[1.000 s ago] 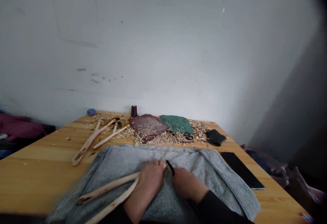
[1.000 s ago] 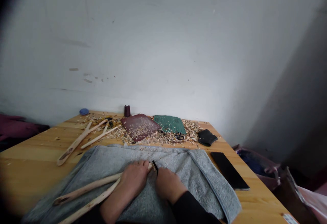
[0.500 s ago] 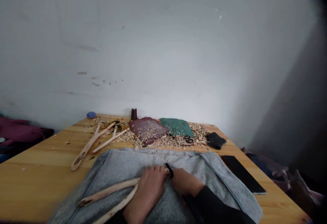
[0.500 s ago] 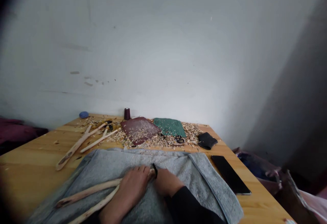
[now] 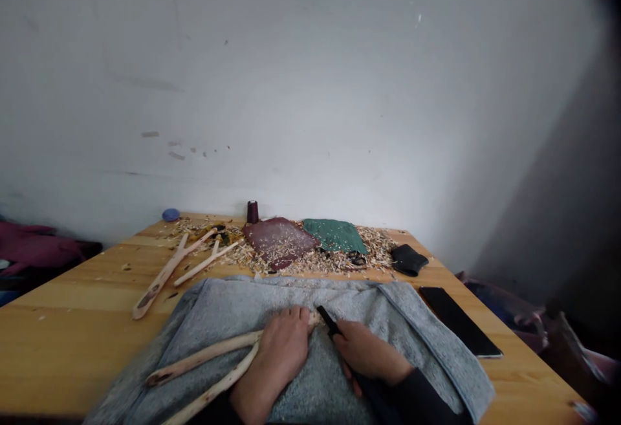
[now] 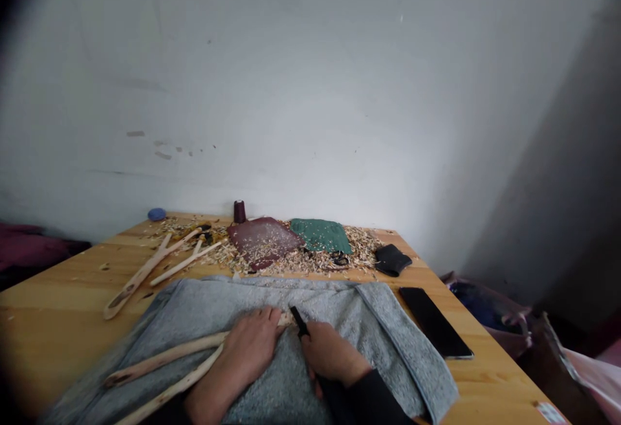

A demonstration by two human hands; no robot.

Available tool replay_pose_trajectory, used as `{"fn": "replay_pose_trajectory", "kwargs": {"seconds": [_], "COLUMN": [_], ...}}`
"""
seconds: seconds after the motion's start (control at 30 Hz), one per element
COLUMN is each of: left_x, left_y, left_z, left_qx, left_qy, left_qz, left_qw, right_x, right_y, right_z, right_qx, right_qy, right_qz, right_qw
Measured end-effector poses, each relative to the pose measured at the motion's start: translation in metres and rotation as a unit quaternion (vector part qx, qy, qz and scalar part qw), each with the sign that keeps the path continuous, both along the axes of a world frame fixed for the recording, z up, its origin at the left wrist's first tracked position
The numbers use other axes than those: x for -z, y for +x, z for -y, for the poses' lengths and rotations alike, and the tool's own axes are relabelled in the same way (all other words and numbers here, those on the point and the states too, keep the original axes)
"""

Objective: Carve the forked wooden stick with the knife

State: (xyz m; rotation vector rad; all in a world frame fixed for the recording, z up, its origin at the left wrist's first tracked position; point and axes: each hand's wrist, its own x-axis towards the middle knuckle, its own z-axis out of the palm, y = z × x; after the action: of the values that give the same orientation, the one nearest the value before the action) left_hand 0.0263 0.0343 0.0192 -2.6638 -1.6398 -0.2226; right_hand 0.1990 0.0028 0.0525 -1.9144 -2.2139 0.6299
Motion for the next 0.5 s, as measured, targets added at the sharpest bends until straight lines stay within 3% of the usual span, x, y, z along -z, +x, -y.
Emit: {"fn": "replay_pose_trajectory", "kwargs": {"seconds": [0.5], "left_x": [0.002], "left_y": [-0.001], "left_z": [-0.002], "left_qx": [0.019], "left_qy": [0.000], "left_qz": [-0.014], "left_qw": [1.000], "right_x": [-0.008], "right_y": [-0.002], "right_z": [-0.010], "right_qx": [-0.084], "right_qy": [-0.057], "right_qz": [0.083], "right_qw": [0.991]}}
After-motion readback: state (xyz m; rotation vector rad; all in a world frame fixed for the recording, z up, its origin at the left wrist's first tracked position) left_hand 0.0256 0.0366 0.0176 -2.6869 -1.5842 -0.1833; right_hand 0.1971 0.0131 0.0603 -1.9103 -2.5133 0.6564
